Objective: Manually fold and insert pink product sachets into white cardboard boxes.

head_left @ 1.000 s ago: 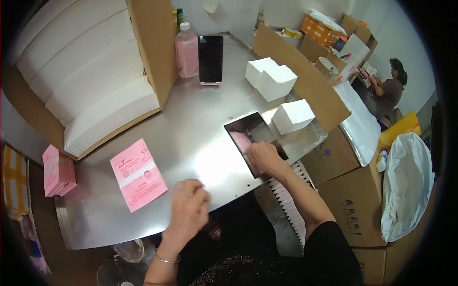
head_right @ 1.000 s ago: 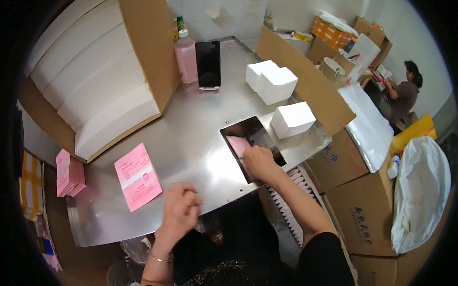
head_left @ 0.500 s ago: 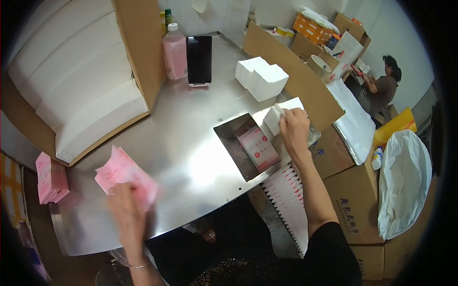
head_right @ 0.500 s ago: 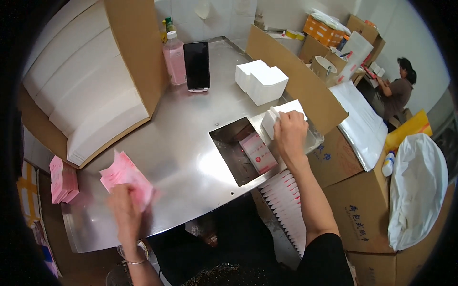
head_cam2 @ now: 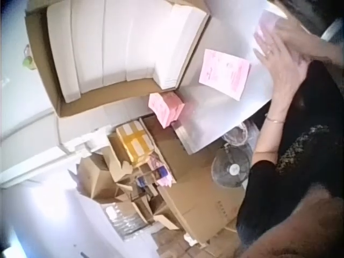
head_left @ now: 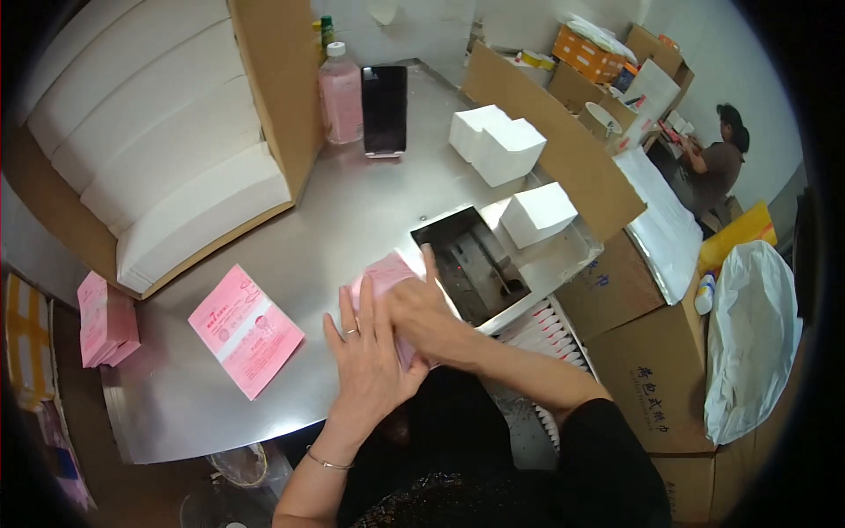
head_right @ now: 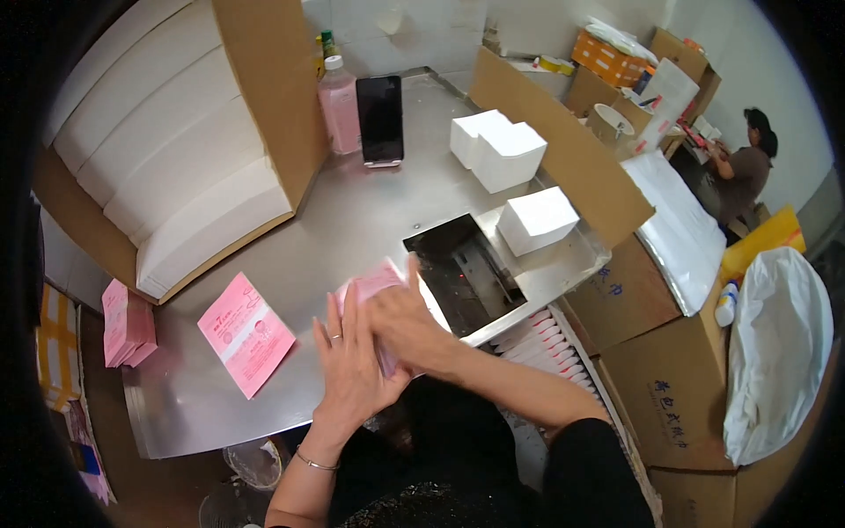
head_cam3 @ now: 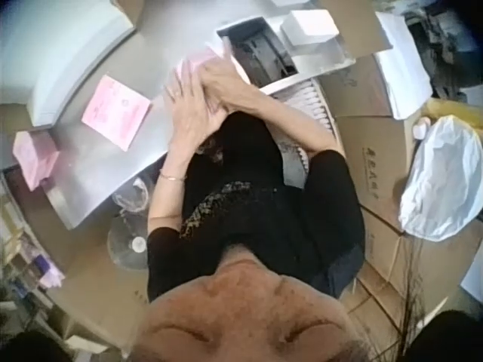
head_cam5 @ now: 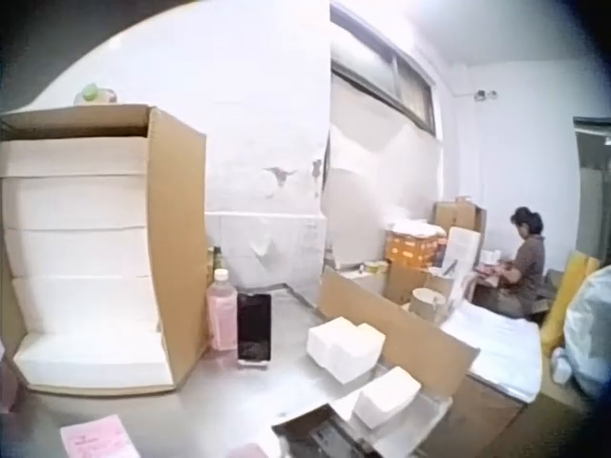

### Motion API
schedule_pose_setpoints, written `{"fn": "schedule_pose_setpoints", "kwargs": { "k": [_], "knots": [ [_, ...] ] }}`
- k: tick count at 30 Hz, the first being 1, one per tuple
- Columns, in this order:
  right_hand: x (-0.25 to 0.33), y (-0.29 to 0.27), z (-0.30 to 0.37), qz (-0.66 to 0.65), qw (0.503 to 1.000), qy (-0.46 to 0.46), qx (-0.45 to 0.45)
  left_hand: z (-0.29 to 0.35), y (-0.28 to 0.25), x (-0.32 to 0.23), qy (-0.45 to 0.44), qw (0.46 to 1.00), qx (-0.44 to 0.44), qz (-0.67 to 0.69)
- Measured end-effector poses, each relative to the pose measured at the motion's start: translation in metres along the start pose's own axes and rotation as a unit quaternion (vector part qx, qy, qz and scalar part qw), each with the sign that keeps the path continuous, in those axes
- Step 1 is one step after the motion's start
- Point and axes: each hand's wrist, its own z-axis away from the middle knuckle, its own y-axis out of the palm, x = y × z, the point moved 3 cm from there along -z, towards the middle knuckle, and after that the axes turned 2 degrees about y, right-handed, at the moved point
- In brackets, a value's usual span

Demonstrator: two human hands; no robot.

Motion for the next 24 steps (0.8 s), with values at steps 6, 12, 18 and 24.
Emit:
{"fn": "schedule_pose_setpoints", "kwargs": {
  "k": [6,12,18,24],
  "knots": [
    [-0.042,-0.038,0.037,-0.03,0.958,0.03,-0.284,0.0,-0.001,0.018,0.025,0.997,0.021,-0.072],
    [-0.169,-0.051,0.061,0.161,0.911,0.277,-0.257,-0.01,0.0,0.002,-0.031,0.997,0.028,-0.067],
    [-0.178,-0.054,0.063,0.107,0.912,0.302,-0.257,-0.008,-0.012,0.012,0.039,0.996,-0.016,-0.081],
    [-0.152,-0.052,0.065,0.109,0.916,0.199,-0.332,0.003,0.005,0.003,0.051,0.995,0.064,-0.057]
  ]
}}
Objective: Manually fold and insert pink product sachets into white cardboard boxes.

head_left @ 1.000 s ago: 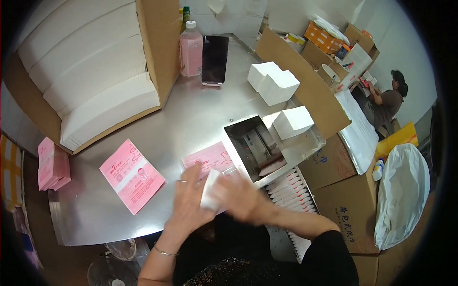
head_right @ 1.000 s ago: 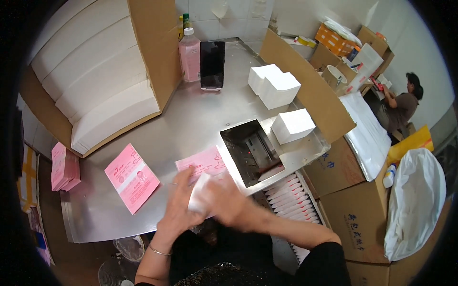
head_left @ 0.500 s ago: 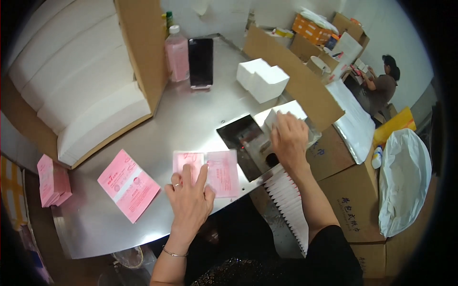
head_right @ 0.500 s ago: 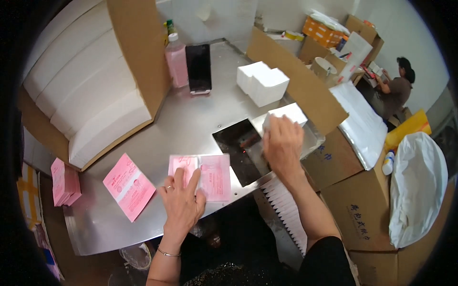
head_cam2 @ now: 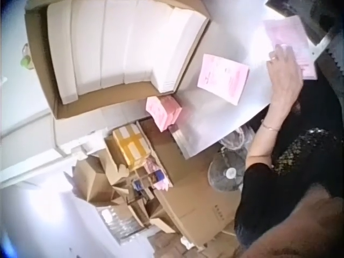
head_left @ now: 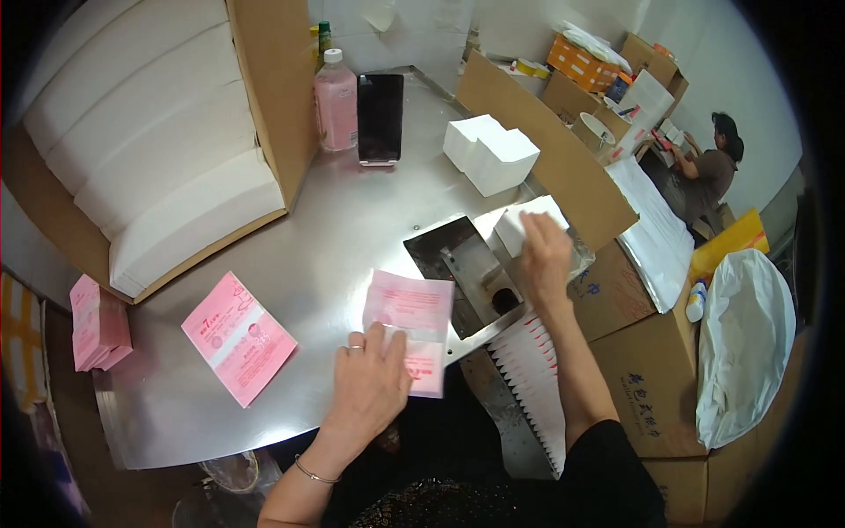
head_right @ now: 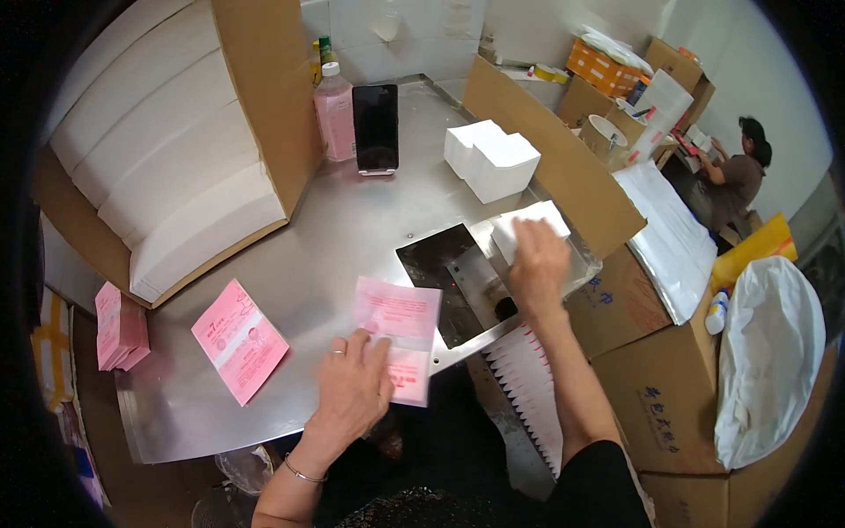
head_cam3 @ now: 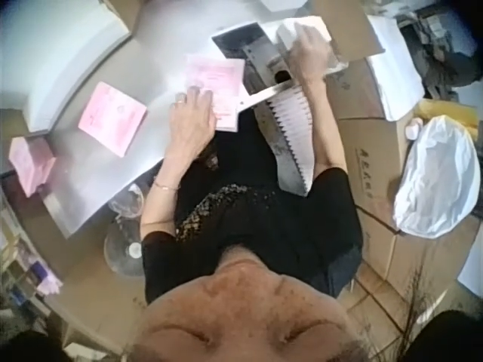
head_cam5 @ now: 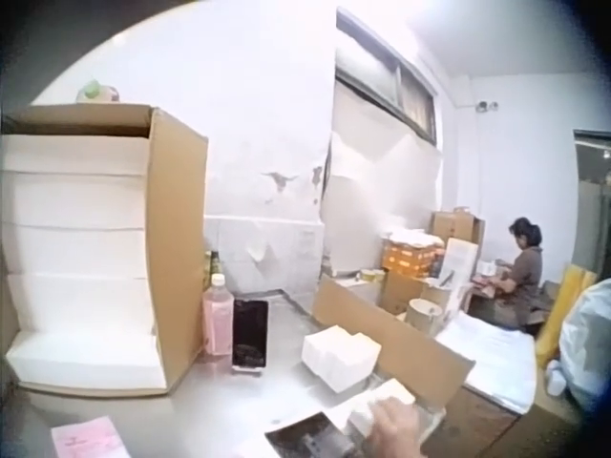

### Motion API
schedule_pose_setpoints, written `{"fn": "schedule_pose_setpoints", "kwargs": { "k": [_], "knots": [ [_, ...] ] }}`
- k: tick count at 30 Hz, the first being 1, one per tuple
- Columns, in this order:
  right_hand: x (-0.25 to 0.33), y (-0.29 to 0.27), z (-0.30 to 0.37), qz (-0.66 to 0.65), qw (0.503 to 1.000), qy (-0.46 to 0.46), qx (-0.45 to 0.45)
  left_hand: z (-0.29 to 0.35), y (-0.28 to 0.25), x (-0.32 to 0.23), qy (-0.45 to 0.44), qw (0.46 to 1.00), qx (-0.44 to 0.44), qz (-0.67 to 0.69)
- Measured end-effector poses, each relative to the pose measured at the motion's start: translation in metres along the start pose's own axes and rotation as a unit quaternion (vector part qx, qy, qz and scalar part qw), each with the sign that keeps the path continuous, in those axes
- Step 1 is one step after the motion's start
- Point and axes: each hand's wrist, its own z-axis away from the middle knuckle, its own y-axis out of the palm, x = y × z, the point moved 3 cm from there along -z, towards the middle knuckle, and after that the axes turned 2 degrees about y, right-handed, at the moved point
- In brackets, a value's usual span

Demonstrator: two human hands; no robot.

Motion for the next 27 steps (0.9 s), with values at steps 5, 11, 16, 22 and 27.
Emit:
{"fn": "schedule_pose_setpoints", "kwargs": {
  "k": [5,11,16,22,27],
  "knots": [
    [0.147,-0.03,0.08,-0.212,0.925,-0.283,0.14,0.0,-0.023,0.016,-0.037,0.993,-0.012,0.115],
    [0.155,0.047,0.028,-0.182,0.959,-0.156,0.15,0.0,-0.019,-0.008,-0.013,0.994,-0.029,0.108],
    [0.067,0.09,0.039,-0.218,0.953,0.006,0.21,0.03,-0.036,0.018,0.006,0.99,-0.056,0.133],
    [0.061,0.021,0.024,-0.135,0.963,0.026,0.232,0.049,-0.049,0.078,-0.091,0.962,-0.239,0.092],
    [-0.003,0.001,0.002,0.102,0.994,0.03,0.036,0.065,-0.066,0.113,-0.217,0.964,-0.121,-0.098]
  ]
}}
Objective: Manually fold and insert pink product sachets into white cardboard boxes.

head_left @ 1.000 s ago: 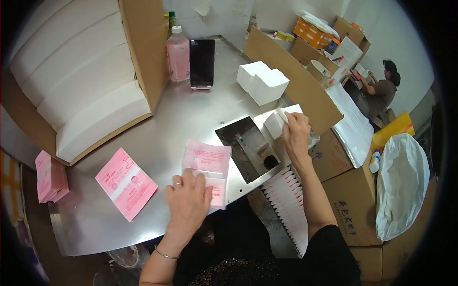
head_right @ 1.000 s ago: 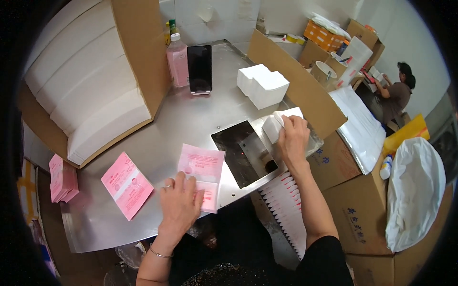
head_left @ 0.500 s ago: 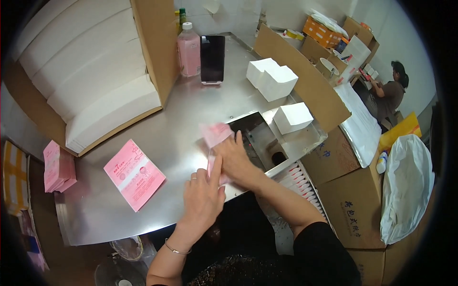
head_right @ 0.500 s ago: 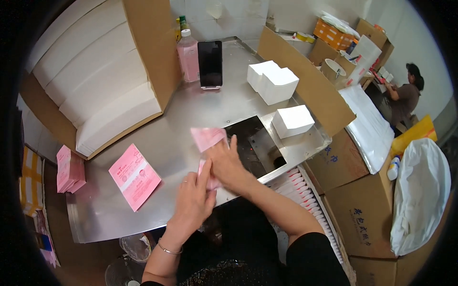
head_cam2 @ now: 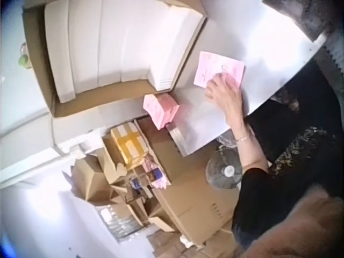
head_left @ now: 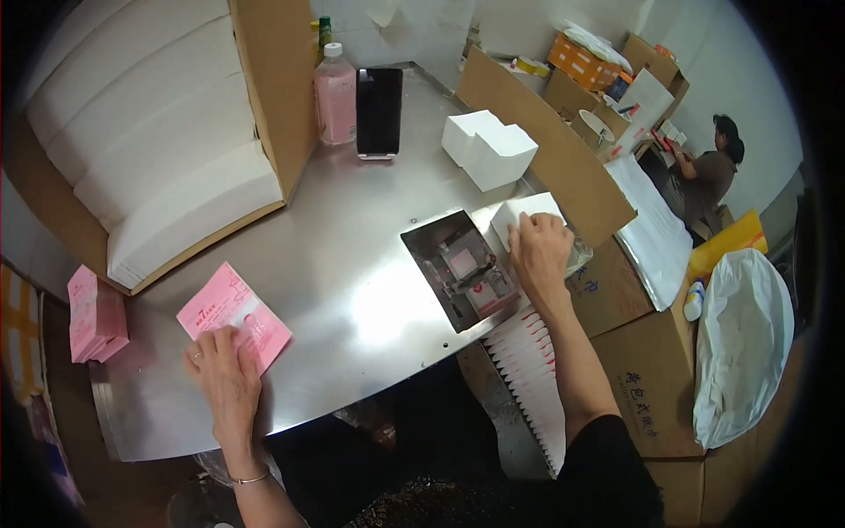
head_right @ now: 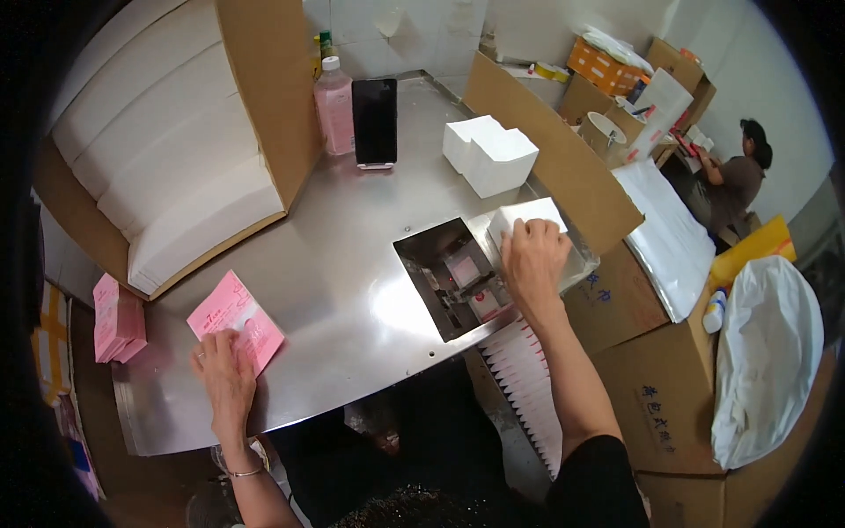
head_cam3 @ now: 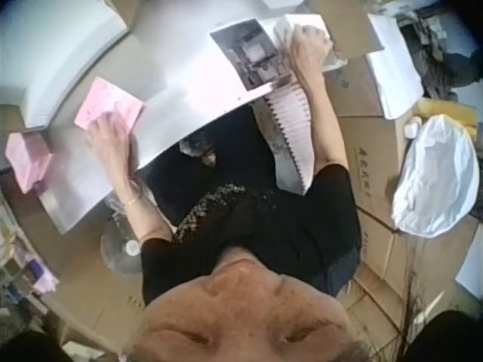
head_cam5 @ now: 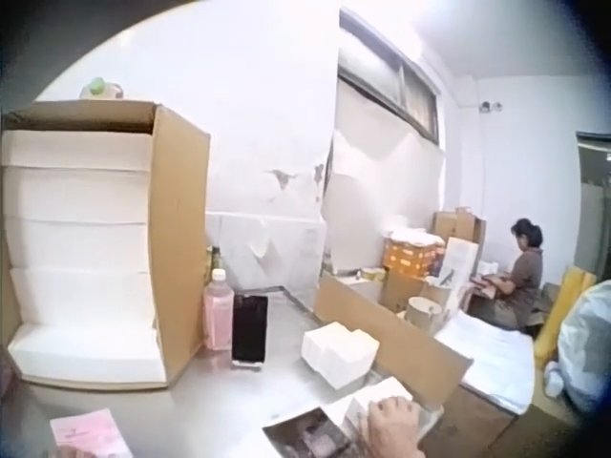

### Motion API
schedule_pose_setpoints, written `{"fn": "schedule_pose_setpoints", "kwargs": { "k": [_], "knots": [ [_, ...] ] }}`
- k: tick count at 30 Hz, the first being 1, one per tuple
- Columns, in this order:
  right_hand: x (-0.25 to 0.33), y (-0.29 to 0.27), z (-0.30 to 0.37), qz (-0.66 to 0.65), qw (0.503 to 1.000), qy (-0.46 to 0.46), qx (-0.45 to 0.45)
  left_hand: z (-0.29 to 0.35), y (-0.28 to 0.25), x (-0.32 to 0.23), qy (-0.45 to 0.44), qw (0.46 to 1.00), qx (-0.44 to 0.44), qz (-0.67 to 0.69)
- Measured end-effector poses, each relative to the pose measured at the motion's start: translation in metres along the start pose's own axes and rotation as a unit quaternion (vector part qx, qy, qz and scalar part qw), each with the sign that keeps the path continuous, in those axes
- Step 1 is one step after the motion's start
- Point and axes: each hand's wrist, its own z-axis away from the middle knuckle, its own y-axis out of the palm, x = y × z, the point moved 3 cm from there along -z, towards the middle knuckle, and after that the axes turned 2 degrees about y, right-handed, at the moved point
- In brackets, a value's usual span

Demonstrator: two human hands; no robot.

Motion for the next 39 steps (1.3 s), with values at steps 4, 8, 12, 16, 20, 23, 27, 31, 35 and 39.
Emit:
{"fn": "schedule_pose_setpoints", "kwargs": {
  "k": [4,8,12,16,20,23,27,31,35,39],
  "knots": [
    [-0.015,0.014,-0.007,-0.003,1.0,0.027,0.012,0.005,0.003,0.007,0.037,0.996,0.075,0.011],
    [-0.018,0.018,-0.006,-0.064,0.995,0.063,0.033,0.002,-0.02,-0.019,0.02,0.98,0.036,0.196],
    [-0.017,0.014,0.001,-0.078,0.996,0.042,0.0,0.011,0.025,-0.133,0.248,0.913,0.127,0.297],
    [0.117,-0.032,0.053,-0.288,0.914,-0.283,0.046,0.013,0.039,-0.129,0.226,0.914,0.07,0.329],
    [0.154,-0.039,0.081,-0.294,0.905,-0.299,0.066,0.007,0.027,-0.122,0.18,0.962,0.111,0.17],
    [0.166,-0.006,0.045,-0.159,0.898,-0.249,0.325,0.01,0.038,-0.142,0.177,0.967,0.085,0.164],
    [0.17,-0.028,0.052,-0.364,0.885,-0.27,0.104,-0.001,0.04,-0.121,0.134,0.986,0.01,0.102],
    [0.064,-0.026,0.011,-0.162,0.983,-0.058,0.061,0.012,0.038,-0.113,0.151,0.986,0.056,0.031],
    [0.003,-0.002,-0.002,0.028,0.999,-0.019,-0.033,0.0,0.034,-0.123,0.089,0.991,0.079,0.062],
    [-0.019,0.016,0.001,-0.066,0.997,0.04,0.025,-0.009,0.027,-0.117,0.162,0.987,0.009,0.023]
  ]
}}
